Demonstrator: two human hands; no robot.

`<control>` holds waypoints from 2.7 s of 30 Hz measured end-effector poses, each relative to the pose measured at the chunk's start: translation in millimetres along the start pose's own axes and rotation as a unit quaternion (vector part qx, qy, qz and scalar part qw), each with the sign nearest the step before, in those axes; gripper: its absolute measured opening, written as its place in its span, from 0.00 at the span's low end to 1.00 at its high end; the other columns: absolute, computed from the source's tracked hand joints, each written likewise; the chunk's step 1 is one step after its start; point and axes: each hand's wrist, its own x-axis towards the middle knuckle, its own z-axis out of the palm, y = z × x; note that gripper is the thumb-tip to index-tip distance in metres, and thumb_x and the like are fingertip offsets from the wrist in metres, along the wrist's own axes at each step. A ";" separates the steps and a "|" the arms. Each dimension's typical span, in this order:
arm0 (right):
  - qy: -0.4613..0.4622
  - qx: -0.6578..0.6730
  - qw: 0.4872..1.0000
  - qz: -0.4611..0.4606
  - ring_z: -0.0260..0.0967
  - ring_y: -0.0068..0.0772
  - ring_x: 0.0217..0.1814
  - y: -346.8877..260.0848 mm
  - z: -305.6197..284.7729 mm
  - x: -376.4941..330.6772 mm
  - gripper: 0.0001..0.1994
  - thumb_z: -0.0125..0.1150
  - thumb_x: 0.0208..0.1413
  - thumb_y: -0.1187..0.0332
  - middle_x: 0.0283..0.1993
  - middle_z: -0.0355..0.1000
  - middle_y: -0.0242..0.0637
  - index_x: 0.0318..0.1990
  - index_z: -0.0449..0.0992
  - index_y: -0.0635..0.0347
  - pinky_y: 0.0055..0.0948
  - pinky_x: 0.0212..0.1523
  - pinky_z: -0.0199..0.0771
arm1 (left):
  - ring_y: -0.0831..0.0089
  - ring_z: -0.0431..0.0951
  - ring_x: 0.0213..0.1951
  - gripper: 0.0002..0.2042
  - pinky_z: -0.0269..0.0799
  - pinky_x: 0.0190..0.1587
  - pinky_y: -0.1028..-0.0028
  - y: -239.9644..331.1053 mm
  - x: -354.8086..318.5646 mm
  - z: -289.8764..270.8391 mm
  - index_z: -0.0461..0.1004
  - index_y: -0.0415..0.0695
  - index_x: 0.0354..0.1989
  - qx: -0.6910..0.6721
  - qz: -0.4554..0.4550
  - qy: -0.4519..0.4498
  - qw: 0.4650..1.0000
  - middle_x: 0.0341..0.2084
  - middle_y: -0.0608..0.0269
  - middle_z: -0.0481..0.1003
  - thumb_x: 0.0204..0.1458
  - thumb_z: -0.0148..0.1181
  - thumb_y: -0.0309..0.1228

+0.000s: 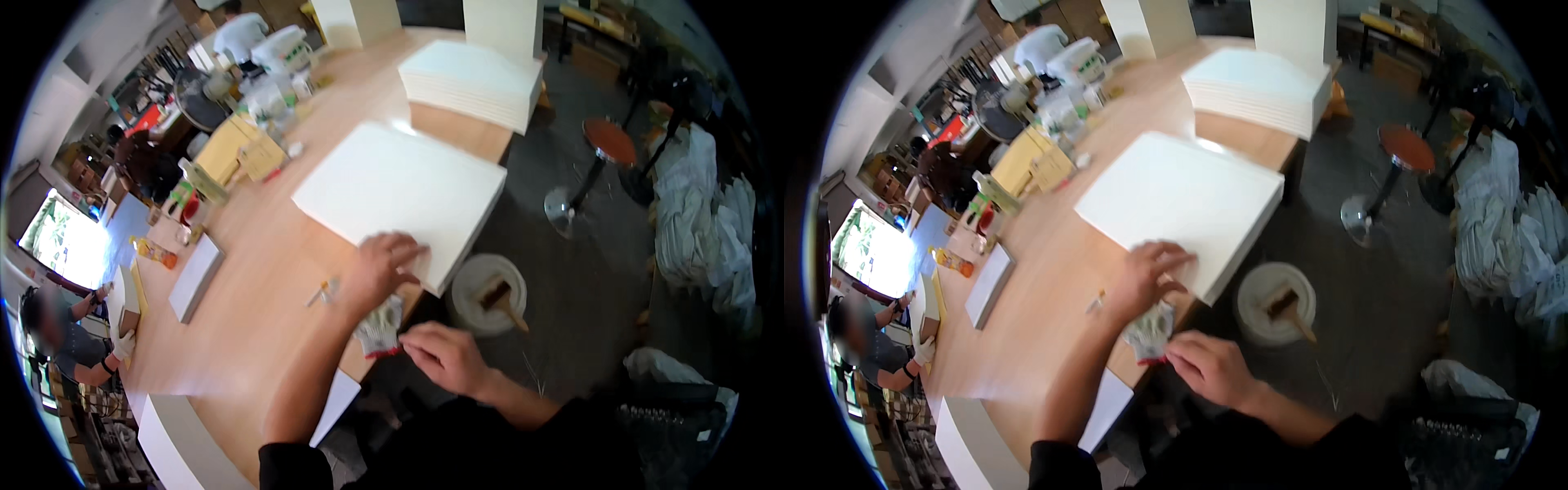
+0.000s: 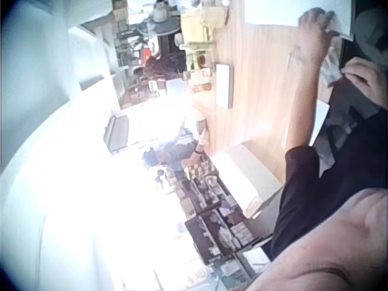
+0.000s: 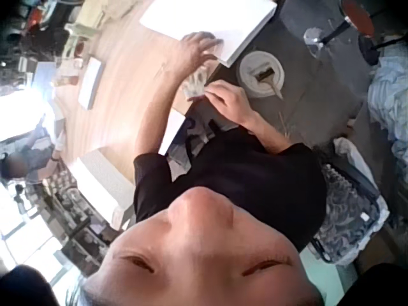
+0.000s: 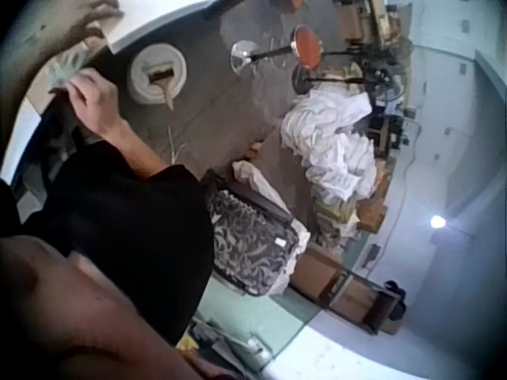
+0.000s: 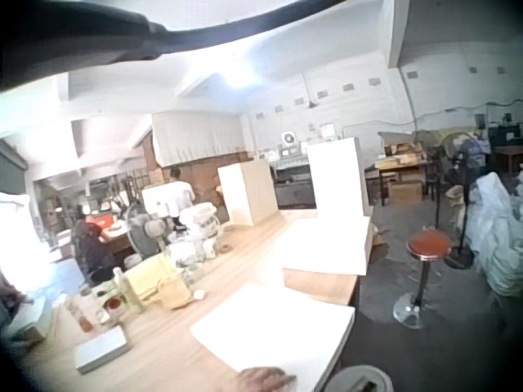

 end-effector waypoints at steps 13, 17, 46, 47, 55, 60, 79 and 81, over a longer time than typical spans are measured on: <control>-0.042 -0.284 0.950 0.120 0.82 0.56 0.44 28.7 -23.3 37.9 0.38 0.71 0.60 0.56 0.73 0.65 0.50 0.74 0.60 0.60 0.47 0.35 0.84 | 0.53 0.81 0.52 0.27 0.78 0.53 0.59 10.9 7.4 4.5 0.74 0.47 0.63 -0.019 -0.044 0.103 0.993 0.52 0.56 0.81 0.52 0.70 0.29; -0.066 -0.264 0.954 0.123 0.79 0.61 0.51 20.9 -22.1 43.3 0.39 0.69 0.62 0.55 0.71 0.66 0.52 0.75 0.59 0.60 0.54 0.42 0.82 | 0.55 0.80 0.54 0.16 0.77 0.56 0.58 16.2 4.6 20.5 0.77 0.47 0.43 -0.016 -0.099 0.190 0.977 0.54 0.59 0.79 0.44 0.70 0.22; -0.279 0.551 0.707 0.346 0.78 0.33 0.55 -28.1 135.3 111.6 0.25 0.50 0.69 0.72 0.58 0.75 0.43 0.73 0.63 0.63 0.33 0.51 0.82 | 0.63 0.70 0.71 0.19 0.72 0.68 0.60 59.5 -325.2 -219.7 0.75 0.36 0.61 -0.296 -0.212 0.601 0.711 0.65 0.50 0.74 0.66 0.65 0.33; -0.278 0.555 0.704 0.346 0.78 0.34 0.59 -30.7 155.5 121.5 0.26 0.50 0.68 0.73 0.61 0.75 0.45 0.73 0.62 0.64 0.34 0.58 0.82 | 0.64 0.76 0.64 0.19 0.76 0.64 0.62 63.5 -354.8 -211.0 0.76 0.35 0.60 -0.422 -0.252 0.579 0.651 0.62 0.50 0.76 0.68 0.63 0.36; -0.433 0.323 0.784 0.306 0.79 0.26 0.50 27.3 193.5 114.0 0.21 0.56 0.70 0.69 0.54 0.80 0.40 0.66 0.71 0.71 0.25 0.51 0.79 | 0.72 0.85 0.41 0.16 0.83 0.46 0.72 46.0 -434.4 -113.5 0.81 0.35 0.49 -0.526 -0.554 0.397 0.509 0.40 0.56 0.84 0.69 0.61 0.38; -0.375 0.238 0.845 0.298 0.62 0.07 0.19 28.1 185.9 100.6 0.18 0.63 0.70 0.66 0.33 0.80 0.25 0.61 0.77 0.68 0.13 0.16 0.54 | 0.76 0.83 0.32 0.12 0.78 0.32 0.76 44.1 -425.3 -117.7 0.81 0.37 0.40 -0.404 -0.645 0.357 0.542 0.33 0.60 0.83 0.65 0.66 0.35; -0.395 0.095 0.887 0.218 0.71 0.18 0.26 14.9 180.1 97.5 0.15 0.64 0.69 0.64 0.31 0.80 0.31 0.51 0.83 0.69 0.22 0.27 0.70 | 0.49 0.77 0.59 0.18 0.74 0.61 0.59 146.9 -429.6 -62.6 0.82 0.36 0.52 0.022 -0.616 0.314 0.722 0.61 0.46 0.76 0.52 0.73 0.26; -0.394 0.070 0.895 0.197 0.71 0.20 0.27 18.3 172.3 93.6 0.14 0.64 0.68 0.65 0.31 0.80 0.33 0.50 0.84 0.69 0.24 0.30 0.72 | 0.48 0.69 0.68 0.23 0.67 0.69 0.57 160.5 -423.8 -47.9 0.80 0.36 0.55 0.054 -0.617 0.282 0.733 0.67 0.49 0.72 0.49 0.75 0.25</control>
